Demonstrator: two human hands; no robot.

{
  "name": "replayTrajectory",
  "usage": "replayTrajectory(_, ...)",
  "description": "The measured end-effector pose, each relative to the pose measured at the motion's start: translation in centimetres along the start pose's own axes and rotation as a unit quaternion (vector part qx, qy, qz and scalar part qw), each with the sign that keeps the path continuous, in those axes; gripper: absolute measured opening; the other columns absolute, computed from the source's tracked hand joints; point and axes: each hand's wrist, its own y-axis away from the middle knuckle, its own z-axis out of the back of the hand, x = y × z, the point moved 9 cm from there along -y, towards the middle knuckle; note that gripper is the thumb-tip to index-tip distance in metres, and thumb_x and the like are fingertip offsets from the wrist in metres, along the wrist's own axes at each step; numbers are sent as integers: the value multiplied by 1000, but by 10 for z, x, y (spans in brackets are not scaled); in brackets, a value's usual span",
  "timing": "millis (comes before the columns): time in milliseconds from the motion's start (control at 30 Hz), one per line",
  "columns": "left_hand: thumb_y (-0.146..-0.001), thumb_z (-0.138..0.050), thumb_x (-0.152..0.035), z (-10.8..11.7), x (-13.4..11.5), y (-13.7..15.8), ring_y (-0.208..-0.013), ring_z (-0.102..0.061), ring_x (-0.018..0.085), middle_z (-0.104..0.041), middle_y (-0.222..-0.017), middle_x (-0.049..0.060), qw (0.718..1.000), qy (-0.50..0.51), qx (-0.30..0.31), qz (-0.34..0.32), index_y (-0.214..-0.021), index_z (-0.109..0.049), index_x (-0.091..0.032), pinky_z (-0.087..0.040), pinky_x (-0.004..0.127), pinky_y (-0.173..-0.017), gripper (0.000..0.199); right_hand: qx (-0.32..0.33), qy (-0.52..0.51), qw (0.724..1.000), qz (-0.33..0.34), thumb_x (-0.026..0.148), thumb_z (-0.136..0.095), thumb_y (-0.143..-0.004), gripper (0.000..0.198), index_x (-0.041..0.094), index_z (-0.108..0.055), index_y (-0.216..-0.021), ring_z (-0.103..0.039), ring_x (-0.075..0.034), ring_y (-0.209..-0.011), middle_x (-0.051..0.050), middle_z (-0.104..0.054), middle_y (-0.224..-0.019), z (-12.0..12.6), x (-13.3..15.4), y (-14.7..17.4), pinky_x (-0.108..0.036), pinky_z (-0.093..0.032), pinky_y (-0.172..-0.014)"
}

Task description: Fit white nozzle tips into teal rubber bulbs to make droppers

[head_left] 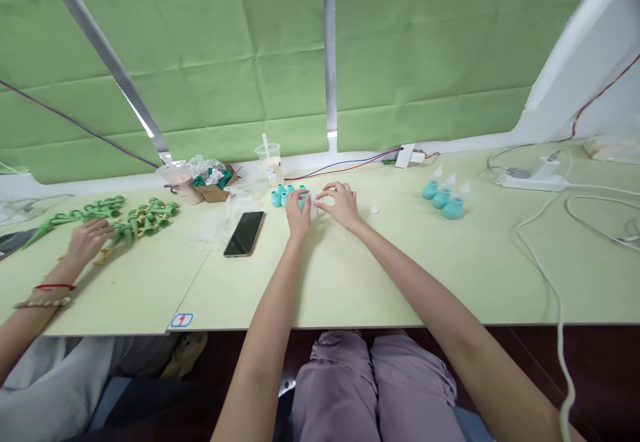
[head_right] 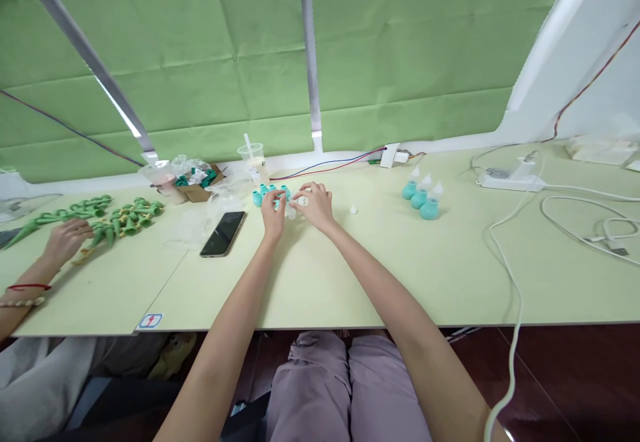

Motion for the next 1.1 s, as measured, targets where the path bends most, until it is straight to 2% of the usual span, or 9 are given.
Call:
replayTrajectory(100, -86, -51, -37, -23, -12, 5, -83, -57, 17, -63, -101, 8, 994, 17, 96, -43, -105, -58, -18, -44, 31, -79, 28, -50, -81, 991, -99, 47, -61, -76, 23, 27, -71, -81, -49, -24, -102, -5, -60, -103, 8, -34, -3, -37, -38, -81)
replayTrajectory(200, -84, -54, -36, -36, -17, 11, -80, -56, 17, -64, -96, 7, 988, -20, 133, -72, -106, -60, -18, -44, 31, -77, 29, -49, -118, 984, -127, 50, -56, -77, 29, 25, -71, -81, -52, -22, -94, -5, -62, -96, 2, -54, -4, -34, -40, -77)
replayTrajectory(300, -86, -52, -34, -33, -15, 10, -76, -55, 16, -64, -93, 7, 991, -37, 110, -73, -105, -61, -18, -43, 31, -76, 27, -29, -105, 985, -135, 49, -48, -83, 33, 24, -70, -86, -53, -21, -90, -5, -63, -94, -5, -63, 0, -33, -40, -75)
replayTrajectory(400, -87, -49, -34, -25, -8, 6, -75, -54, 16, -64, -93, 7, 995, -28, 80, -51, -107, -61, -18, -44, 31, -75, 29, -8, -21, 990, -140, 40, -45, -88, 26, 26, -67, -94, -50, -22, -96, -5, -62, -103, -9, -66, 8, -33, -37, -77)
replayTrajectory(533, -87, -49, -35, -18, 0, 2, -74, -54, 15, -64, -92, 8, 998, -12, 53, -12, -107, -62, -17, -44, 28, -68, 30, 41, 133, 986, -87, 27, -52, -86, 21, 28, -65, -102, -43, -24, -105, -7, -58, -111, -22, -61, 17, -36, -32, -80)
replayTrajectory(633, -85, -51, -34, -18, 3, 1, -73, -54, 15, -64, -90, 7, 999, -12, 51, -3, -107, -62, -17, -44, 28, -67, 30, 70, 188, 979, -45, 23, -52, -86, 20, 26, -67, -99, -42, -24, -105, -9, -57, -111, -34, -57, 19, -37, -29, -79)
replayTrajectory(767, -84, -53, -34, -21, 5, 2, -72, -54, 15, -63, -86, 6, 998, -21, 56, 1, -107, -63, -17, -44, 28, -68, 30, 81, 197, 976, -33, 23, -50, -87, 18, 23, -67, -94, -43, -24, -103, -9, -60, -106, -40, -58, 17, -38, -27, -79)
replayTrajectory(1100, -83, -54, -36, -25, 2, 4, -70, -54, 15, -64, -87, 6, 996, -32, 75, -20, -104, -64, -18, -44, 29, -71, 29, 57, 140, 986, -76, 21, -52, -85, 15, 22, -66, -81, -46, -24, -99, -8, -63, -97, -36, -70, 14, -37, -29, -77)
